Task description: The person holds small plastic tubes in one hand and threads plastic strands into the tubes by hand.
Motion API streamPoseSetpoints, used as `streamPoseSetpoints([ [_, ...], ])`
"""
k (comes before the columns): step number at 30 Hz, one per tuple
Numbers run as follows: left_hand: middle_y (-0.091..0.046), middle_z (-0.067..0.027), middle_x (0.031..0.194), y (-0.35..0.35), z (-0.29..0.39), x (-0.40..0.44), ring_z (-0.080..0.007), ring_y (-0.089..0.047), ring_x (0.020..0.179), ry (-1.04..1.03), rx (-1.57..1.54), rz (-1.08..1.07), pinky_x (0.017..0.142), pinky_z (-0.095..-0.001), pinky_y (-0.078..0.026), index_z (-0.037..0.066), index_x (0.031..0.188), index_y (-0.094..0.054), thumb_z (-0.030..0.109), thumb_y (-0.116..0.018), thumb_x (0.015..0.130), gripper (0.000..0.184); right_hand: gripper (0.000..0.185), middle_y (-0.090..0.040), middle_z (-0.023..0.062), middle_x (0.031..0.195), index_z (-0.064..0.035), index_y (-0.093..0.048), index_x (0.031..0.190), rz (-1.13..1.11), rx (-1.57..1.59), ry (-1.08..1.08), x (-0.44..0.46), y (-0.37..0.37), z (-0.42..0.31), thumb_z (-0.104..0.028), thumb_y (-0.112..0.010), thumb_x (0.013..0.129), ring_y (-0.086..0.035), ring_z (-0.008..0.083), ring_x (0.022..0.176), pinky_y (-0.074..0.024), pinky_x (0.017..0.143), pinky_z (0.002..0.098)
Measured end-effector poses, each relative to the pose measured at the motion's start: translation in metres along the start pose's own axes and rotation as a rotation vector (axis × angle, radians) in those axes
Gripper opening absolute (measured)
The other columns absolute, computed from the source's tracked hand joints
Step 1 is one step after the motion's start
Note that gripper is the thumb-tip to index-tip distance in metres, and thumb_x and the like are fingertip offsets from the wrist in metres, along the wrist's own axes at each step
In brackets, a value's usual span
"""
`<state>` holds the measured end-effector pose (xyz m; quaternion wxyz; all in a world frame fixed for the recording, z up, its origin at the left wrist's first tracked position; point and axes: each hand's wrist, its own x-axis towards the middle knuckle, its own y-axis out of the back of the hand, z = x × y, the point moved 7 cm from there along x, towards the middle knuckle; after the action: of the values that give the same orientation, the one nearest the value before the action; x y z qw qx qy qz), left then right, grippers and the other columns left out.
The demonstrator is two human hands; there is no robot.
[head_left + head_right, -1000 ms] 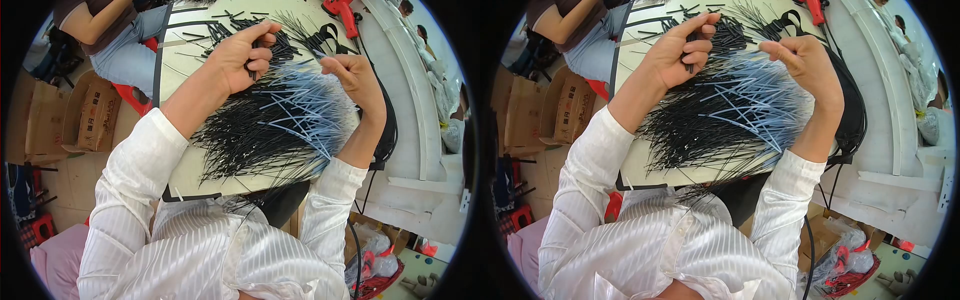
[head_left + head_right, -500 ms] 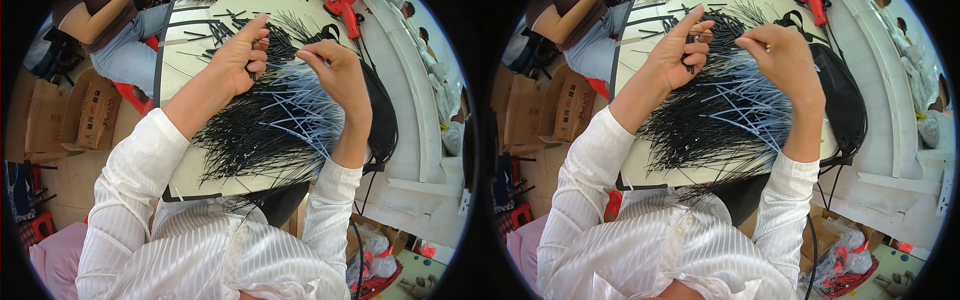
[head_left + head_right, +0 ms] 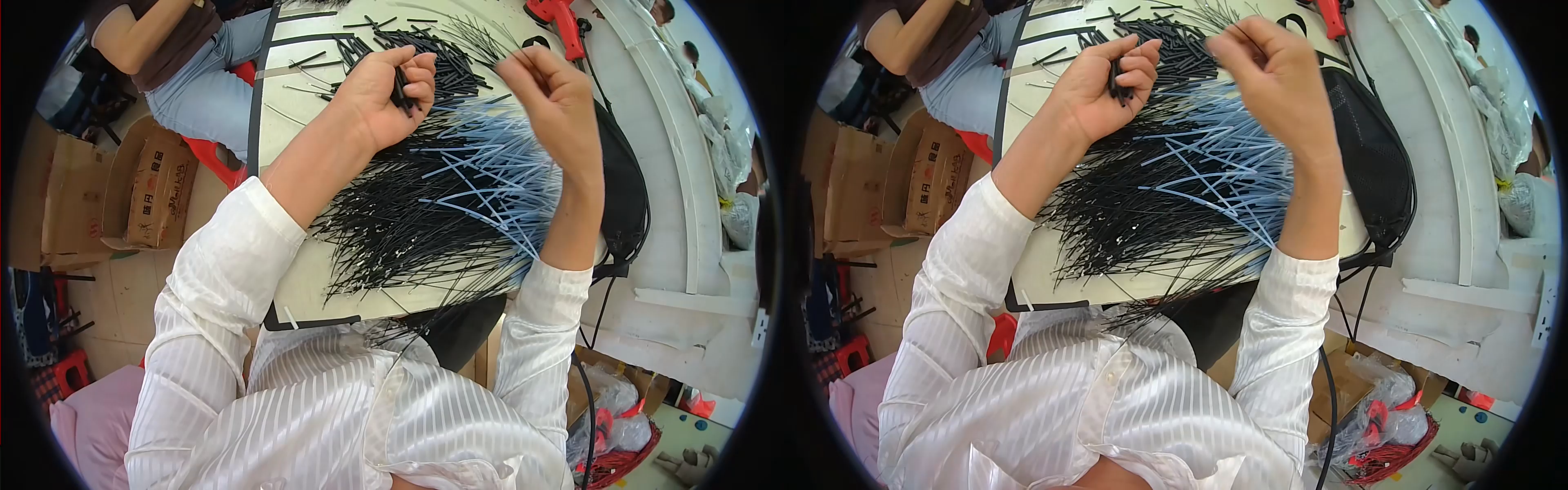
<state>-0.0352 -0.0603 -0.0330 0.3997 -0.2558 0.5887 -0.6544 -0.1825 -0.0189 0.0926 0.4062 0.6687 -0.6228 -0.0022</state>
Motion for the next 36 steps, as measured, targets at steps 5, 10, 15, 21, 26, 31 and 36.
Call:
streamPoseSetpoints([
  [5,-0.057,-0.0095,0.078,-0.009,-0.004,-0.010,-0.0140,-0.051,0.062,-0.128,-0.014,0.193,0.053,-0.0211,-0.044,-0.003,0.100,-0.052,0.003,-0.044,0.092,0.013,0.016,-0.049,-0.0042,0.057,-0.0016,-0.065,0.077,-0.320,0.017,-0.013,-0.009,-0.044,-0.014,-0.014,-0.069,0.086,-0.038,0.0041,0.052,-0.0286,0.049,0.0174],
  [10,-0.057,-0.0134,0.096,-0.019,-0.005,-0.021,-0.0185,-0.054,0.075,-0.125,0.001,-0.042,0.068,-0.0280,-0.050,-0.006,0.109,-0.048,0.000,-0.040,0.095,0.016,0.018,-0.053,-0.0025,0.057,-0.0010,-0.065,0.076,-0.308,-0.066,-0.088,-0.013,-0.053,0.001,-0.015,-0.069,0.086,-0.040,0.0046,0.051,-0.0297,0.047,0.0185],
  [15,-0.059,-0.0154,0.099,-0.008,0.001,-0.004,-0.0245,-0.060,0.086,-0.133,0.092,-0.044,0.077,-0.0344,-0.053,-0.007,0.105,-0.051,0.002,-0.040,0.096,0.017,0.020,-0.055,-0.0014,0.055,-0.0005,-0.066,0.074,-0.311,-0.056,-0.130,-0.012,-0.051,0.004,-0.016,-0.067,0.087,-0.041,0.0056,0.050,-0.0307,0.046,0.0190],
  [21,-0.060,-0.0181,0.102,-0.020,-0.003,-0.019,-0.0290,-0.061,0.101,-0.257,0.184,0.232,0.089,-0.0400,-0.053,-0.008,0.102,-0.054,0.003,-0.039,0.097,0.019,0.022,-0.053,-0.0014,0.053,-0.0001,-0.067,0.073,-0.300,-0.072,-0.126,-0.013,-0.055,0.002,-0.017,-0.066,0.088,-0.041,0.0064,0.049,-0.0305,0.046,0.0192],
  [26,-0.065,-0.0205,0.091,-0.022,-0.005,-0.018,-0.0274,-0.065,0.086,-0.248,0.161,0.216,0.078,-0.0385,-0.055,-0.006,0.091,-0.059,0.001,-0.039,0.092,0.021,0.024,-0.052,-0.0020,0.052,0.0003,-0.067,0.074,-0.295,-0.086,-0.133,-0.014,-0.056,0.006,-0.018,-0.064,0.089,-0.041,0.0067,0.049,-0.0299,0.046,0.0195],
  [31,-0.063,-0.0204,0.088,-0.021,-0.006,-0.018,-0.0295,-0.065,0.088,-0.227,0.116,0.226,0.080,-0.0393,-0.056,-0.007,0.091,-0.058,0.001,-0.041,0.090,0.019,0.025,-0.050,-0.0027,0.052,-0.0005,-0.067,0.073,-0.266,-0.105,-0.062,-0.013,-0.051,0.005,-0.018,-0.063,0.090,-0.039,0.0063,0.048,-0.0291,0.046,0.0199],
  [36,-0.061,-0.0167,0.096,-0.018,-0.008,-0.017,-0.0275,-0.061,0.092,-0.141,0.077,0.153,0.086,-0.0388,-0.055,-0.008,0.103,-0.054,-0.001,-0.040,0.092,0.019,0.028,-0.048,-0.0009,0.051,0.0020,-0.063,0.069,-0.204,0.042,-0.092,-0.009,-0.042,0.001,-0.018,-0.062,0.088,-0.039,0.0083,0.047,-0.0316,0.044,0.0219],
])
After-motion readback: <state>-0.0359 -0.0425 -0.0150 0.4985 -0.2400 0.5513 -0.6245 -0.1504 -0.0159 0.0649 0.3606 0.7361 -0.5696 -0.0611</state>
